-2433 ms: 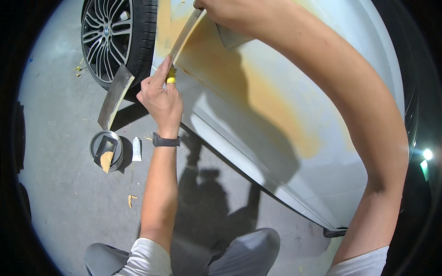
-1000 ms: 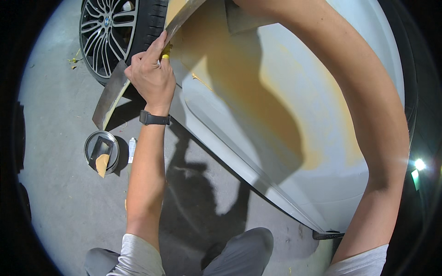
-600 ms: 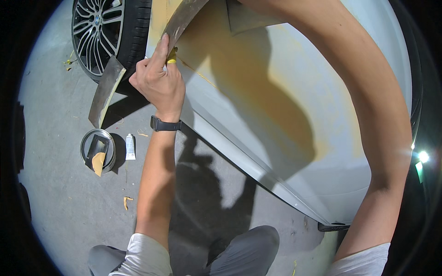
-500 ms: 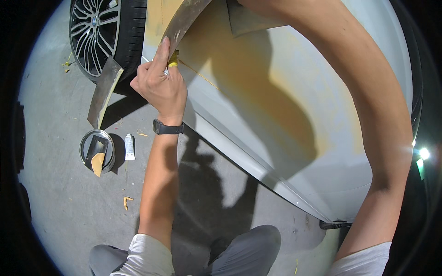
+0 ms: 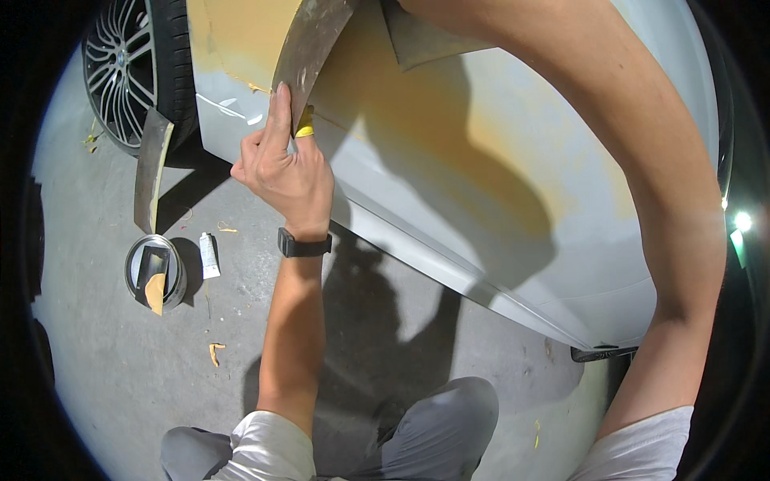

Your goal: The person mixes body filler with a hardener on a metal palette, then uses a spreader to apply the filler to a damaged area on the front bumper of a white car. The person smooths the filler across the surface and cleans the spreader between applications.

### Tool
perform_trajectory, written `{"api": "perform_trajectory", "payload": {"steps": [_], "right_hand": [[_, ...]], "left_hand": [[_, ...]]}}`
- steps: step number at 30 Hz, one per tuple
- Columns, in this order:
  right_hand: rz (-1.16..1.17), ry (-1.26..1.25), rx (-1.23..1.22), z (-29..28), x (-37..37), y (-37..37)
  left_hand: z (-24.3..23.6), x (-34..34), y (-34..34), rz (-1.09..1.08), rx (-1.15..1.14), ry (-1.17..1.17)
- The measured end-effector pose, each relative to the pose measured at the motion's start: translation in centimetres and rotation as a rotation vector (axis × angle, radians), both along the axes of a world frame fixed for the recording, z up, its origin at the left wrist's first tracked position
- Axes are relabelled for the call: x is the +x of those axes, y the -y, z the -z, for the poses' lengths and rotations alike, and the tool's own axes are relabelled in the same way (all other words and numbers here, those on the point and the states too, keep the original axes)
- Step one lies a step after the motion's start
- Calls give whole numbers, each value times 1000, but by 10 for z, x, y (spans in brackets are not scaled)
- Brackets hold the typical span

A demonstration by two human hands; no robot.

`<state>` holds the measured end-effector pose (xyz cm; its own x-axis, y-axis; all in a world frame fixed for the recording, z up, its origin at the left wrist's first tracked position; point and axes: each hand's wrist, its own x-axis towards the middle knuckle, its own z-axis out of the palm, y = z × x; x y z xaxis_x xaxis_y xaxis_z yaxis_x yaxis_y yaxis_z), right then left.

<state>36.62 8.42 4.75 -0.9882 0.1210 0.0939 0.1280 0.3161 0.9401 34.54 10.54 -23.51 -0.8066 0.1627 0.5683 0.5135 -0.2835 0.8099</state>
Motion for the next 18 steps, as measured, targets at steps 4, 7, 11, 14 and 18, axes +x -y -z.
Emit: {"api": "perform_trajectory", "payload": {"steps": [4,7,11,14,18], "right_hand": [[85,4,3,1,24,11],[61,32,-12,0,40,12],[125,31,5,-2,72,19],[152,11,-20,-2,100,27],[223,19,14,4,130,40]], "left_hand": [[2,23,4,45,20,10],[3,43,10,118,87,-9],[6,72,24,154,24,-50],[7,95,28,160,5,-93],[8,131,32,183,32,-61]]}}
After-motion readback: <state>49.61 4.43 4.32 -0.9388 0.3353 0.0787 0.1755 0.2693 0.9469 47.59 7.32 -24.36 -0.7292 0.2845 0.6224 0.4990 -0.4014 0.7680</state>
